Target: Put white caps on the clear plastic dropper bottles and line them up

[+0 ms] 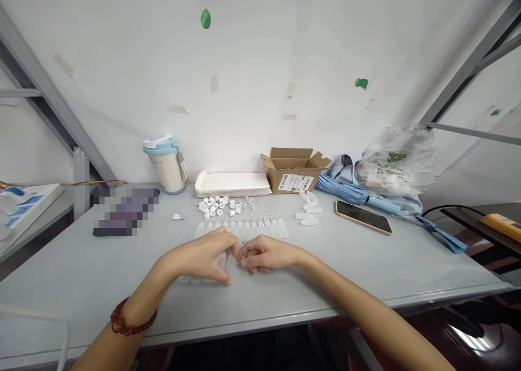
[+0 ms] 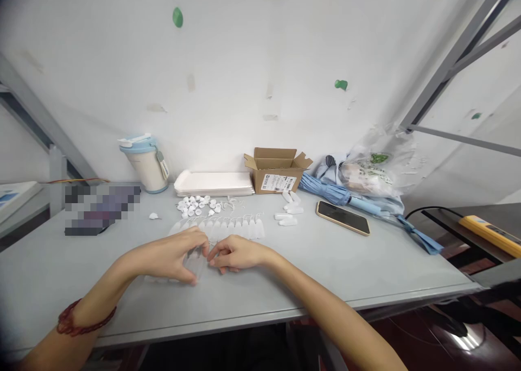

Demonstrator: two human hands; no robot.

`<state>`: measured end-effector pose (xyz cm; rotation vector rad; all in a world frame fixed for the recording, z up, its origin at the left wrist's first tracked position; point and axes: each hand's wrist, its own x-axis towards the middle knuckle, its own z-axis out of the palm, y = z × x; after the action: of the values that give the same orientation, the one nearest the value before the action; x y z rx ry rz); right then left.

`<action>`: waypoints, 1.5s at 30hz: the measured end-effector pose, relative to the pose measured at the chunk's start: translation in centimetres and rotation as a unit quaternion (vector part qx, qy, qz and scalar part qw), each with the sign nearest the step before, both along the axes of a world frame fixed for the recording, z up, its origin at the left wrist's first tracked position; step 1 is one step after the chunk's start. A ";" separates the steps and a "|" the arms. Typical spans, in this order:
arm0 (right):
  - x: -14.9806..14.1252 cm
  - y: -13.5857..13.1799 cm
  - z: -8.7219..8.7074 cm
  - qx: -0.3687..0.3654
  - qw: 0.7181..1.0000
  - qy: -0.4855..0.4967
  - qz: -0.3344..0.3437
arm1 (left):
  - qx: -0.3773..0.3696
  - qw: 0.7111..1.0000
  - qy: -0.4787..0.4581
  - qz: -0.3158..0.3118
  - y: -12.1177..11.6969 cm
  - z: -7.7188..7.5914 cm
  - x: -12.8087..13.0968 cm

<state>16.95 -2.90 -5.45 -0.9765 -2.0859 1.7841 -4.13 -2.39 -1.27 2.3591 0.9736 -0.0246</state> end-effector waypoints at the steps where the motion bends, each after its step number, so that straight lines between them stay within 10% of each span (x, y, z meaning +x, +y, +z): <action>1: 0.0 0.0 0.0 0.000 1.000 0.000 0.001 | -0.001 1.000 0.003 0.001 0.0 0.0 0.0; 31: 0.0 0.0 -0.2 0.002 1.000 -0.007 0.005 | 0.010 1.000 -0.018 0.023 0.3 0.1 -0.2; 45: 4.0 1.4 3.8 0.116 0.983 -0.028 -0.142 | 0.142 0.972 -0.122 0.141 2.5 -0.3 0.8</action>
<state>20.92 -1.46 -1.69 -1.1951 -2.0103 1.3566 -3.32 0.06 -1.56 2.3756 1.2427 0.5361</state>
